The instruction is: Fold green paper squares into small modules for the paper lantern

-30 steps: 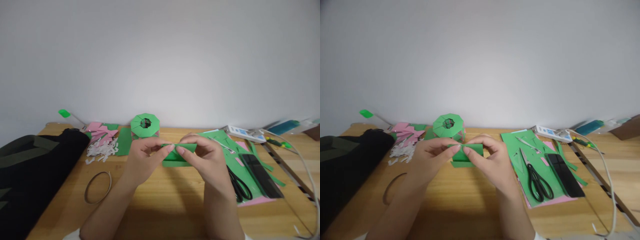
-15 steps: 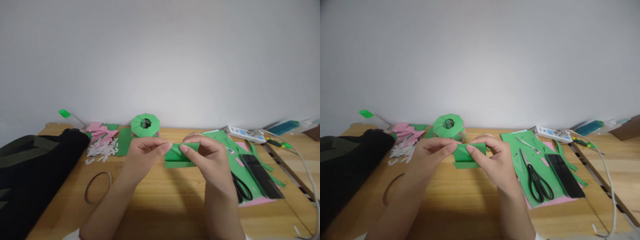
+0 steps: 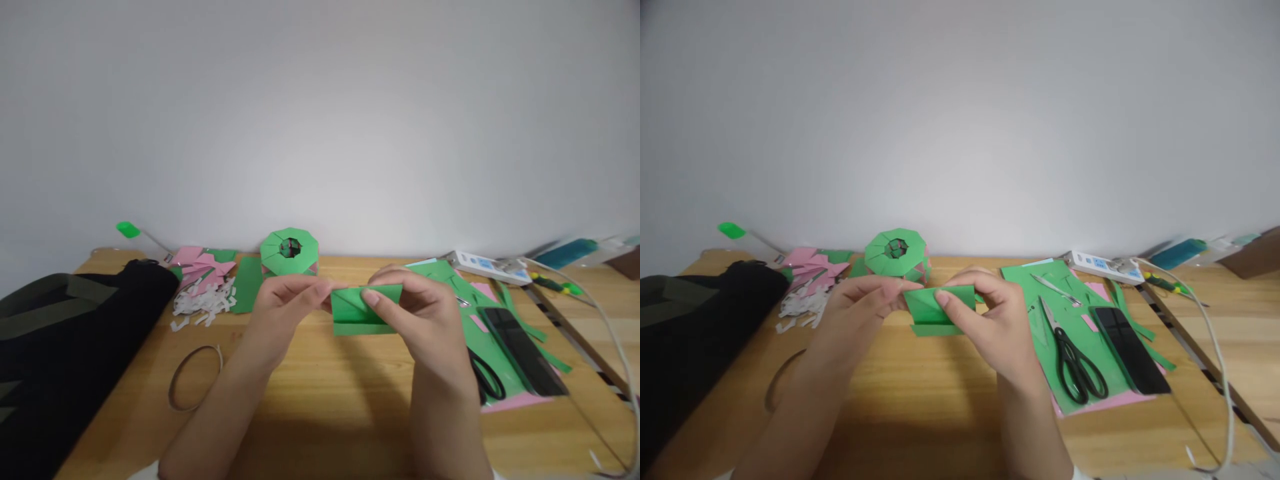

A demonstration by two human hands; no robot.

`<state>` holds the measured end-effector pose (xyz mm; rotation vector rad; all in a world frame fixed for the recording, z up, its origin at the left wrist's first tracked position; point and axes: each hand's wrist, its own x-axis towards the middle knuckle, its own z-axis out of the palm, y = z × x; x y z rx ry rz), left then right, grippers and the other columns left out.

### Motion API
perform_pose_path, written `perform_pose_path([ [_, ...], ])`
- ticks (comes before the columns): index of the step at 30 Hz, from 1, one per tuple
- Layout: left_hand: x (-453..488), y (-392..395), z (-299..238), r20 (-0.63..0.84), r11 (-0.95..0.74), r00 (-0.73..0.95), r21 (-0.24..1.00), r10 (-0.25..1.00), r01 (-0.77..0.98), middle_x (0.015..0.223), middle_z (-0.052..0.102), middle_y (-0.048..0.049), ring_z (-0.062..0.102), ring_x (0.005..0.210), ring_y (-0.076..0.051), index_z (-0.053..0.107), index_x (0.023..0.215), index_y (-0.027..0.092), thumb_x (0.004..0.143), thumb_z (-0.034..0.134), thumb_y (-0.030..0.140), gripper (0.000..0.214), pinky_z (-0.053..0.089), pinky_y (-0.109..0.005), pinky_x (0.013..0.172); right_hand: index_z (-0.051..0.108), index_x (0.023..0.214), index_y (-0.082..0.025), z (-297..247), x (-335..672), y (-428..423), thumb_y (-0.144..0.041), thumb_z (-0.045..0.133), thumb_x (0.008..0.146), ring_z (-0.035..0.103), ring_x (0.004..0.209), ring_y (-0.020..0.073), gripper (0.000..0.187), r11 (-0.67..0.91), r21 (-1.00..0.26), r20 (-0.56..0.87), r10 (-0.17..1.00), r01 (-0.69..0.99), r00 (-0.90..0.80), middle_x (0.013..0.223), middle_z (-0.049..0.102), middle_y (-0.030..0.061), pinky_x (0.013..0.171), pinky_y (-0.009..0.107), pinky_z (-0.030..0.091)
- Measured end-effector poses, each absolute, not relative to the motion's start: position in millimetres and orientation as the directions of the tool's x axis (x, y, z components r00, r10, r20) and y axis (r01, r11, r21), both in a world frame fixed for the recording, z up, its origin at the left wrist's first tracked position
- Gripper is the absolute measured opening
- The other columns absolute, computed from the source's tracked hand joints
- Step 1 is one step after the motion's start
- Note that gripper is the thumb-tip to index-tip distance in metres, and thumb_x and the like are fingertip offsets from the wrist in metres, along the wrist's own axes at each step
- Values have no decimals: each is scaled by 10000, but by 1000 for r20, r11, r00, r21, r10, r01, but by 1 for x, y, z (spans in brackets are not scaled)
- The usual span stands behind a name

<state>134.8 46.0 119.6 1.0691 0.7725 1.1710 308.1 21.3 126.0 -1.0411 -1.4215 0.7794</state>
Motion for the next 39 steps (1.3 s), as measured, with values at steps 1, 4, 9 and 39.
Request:
perform_pose_path([
  [1, 135, 46, 121, 52, 27, 238, 948, 970, -317, 733, 779, -1, 683, 638, -123, 798, 735, 235, 779, 712, 256, 99, 556, -207, 656, 695, 747, -241, 126, 308, 21, -162, 710, 776, 585, 675, 108, 86, 384, -910, 396, 917, 157, 47, 715, 657, -41, 614, 248, 440],
  [4, 137, 46, 126, 87, -24, 230, 965, 969, -263, 686, 772, 29, 689, 624, -105, 796, 714, 254, 781, 696, 184, 140, 553, -166, 632, 695, 748, -240, 126, 308, 22, -161, 709, 775, 587, 676, 106, 85, 382, -911, 394, 918, 155, 50, 719, 661, -41, 617, 246, 442],
  [9, 136, 47, 123, 182, -145, 187, 970, 965, -197, 705, 775, 52, 699, 639, -85, 795, 739, 274, 812, 664, 165, 185, 543, -128, 637, 691, 732, -235, 126, 308, 21, -157, 712, 766, 581, 668, 110, 87, 387, -907, 401, 914, 164, 60, 705, 656, -40, 612, 251, 435],
  [39, 138, 47, 126, 145, -117, 104, 965, 984, -233, 687, 766, -20, 702, 630, -161, 763, 672, 195, 670, 781, 227, 37, 577, -237, 592, 688, 720, -223, 125, 307, 22, -175, 718, 754, 567, 621, 114, 66, 340, -935, 349, 932, 98, 97, 679, 654, -26, 557, 244, 426],
])
